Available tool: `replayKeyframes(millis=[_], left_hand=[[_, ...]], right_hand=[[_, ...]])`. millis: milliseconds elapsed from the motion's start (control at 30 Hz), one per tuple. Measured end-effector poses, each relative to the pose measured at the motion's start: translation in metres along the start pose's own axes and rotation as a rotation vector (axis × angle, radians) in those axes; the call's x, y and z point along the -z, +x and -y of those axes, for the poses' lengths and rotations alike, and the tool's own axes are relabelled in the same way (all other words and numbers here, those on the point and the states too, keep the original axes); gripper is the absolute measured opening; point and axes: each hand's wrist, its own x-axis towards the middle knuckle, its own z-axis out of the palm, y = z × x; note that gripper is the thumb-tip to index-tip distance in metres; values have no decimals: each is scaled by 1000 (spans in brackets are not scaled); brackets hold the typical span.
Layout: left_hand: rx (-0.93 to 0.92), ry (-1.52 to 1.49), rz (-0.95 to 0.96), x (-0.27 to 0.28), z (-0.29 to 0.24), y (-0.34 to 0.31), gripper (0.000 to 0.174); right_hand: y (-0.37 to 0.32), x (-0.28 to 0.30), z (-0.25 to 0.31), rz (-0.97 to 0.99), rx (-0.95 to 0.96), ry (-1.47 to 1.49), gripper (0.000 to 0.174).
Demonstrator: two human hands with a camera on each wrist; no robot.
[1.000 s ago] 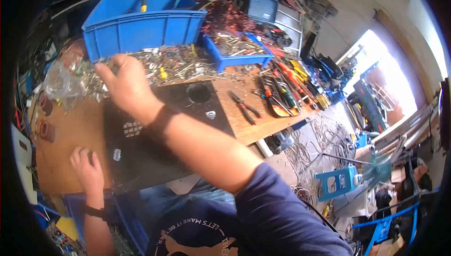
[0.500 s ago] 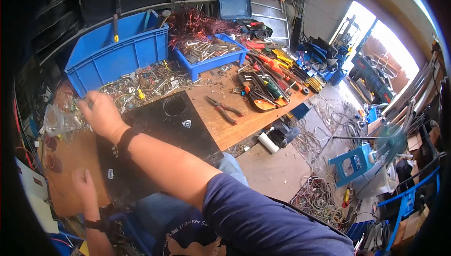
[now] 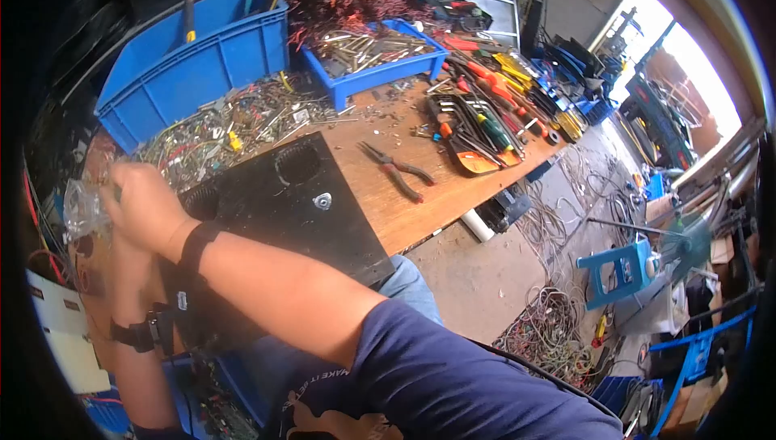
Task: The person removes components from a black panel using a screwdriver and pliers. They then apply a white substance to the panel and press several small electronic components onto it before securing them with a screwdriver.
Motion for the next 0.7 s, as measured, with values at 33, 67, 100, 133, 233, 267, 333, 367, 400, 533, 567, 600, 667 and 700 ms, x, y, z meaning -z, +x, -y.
replayKeyframes(millis=[33,67,100,133,233,267,333,367,400,533,567,600,667,700], left_hand=[[0,-21,-13,-1,1,-1,41],[1,-36,-25,-1,3,-2,41],[-1,-53,-35,-1,4,-2,41],[-3,-62,-45,-2,6,-2,40],[-19,-94,-87,-6,8,-4,40],[-26,-110,-102,-6,8,-3,40],[-49,-134,-130,-5,8,-8,40],[-59,-153,-125,-5,7,-10,40],[-60,-180,-94,-5,5,-12,40],[33,-379,75,-4,-5,-19,32],[65,-440,65,-9,-6,-19,30],[100,-503,65,-13,-7,-20,27],[143,-522,14,-18,-16,-23,25],[170,-529,0,-18,-21,-25,25]], right_hand=[[1,0,0,6,3,-4,18],[1,1,1,11,5,-9,18],[1,1,0,15,7,-12,17],[2,1,0,13,29,-26,18],[3,5,2,42,29,-45,19],[3,6,4,77,16,-61,20],[2,6,7,130,33,-56,20],[3,4,6,147,71,-47,20],[5,5,4,209,48,-6,21],[14,15,2,372,-15,66,21],[16,18,1,435,-78,111,21],[18,22,4,489,-114,125,21],[22,24,6,563,-221,190,22],[22,25,7,580,-288,205,23]])
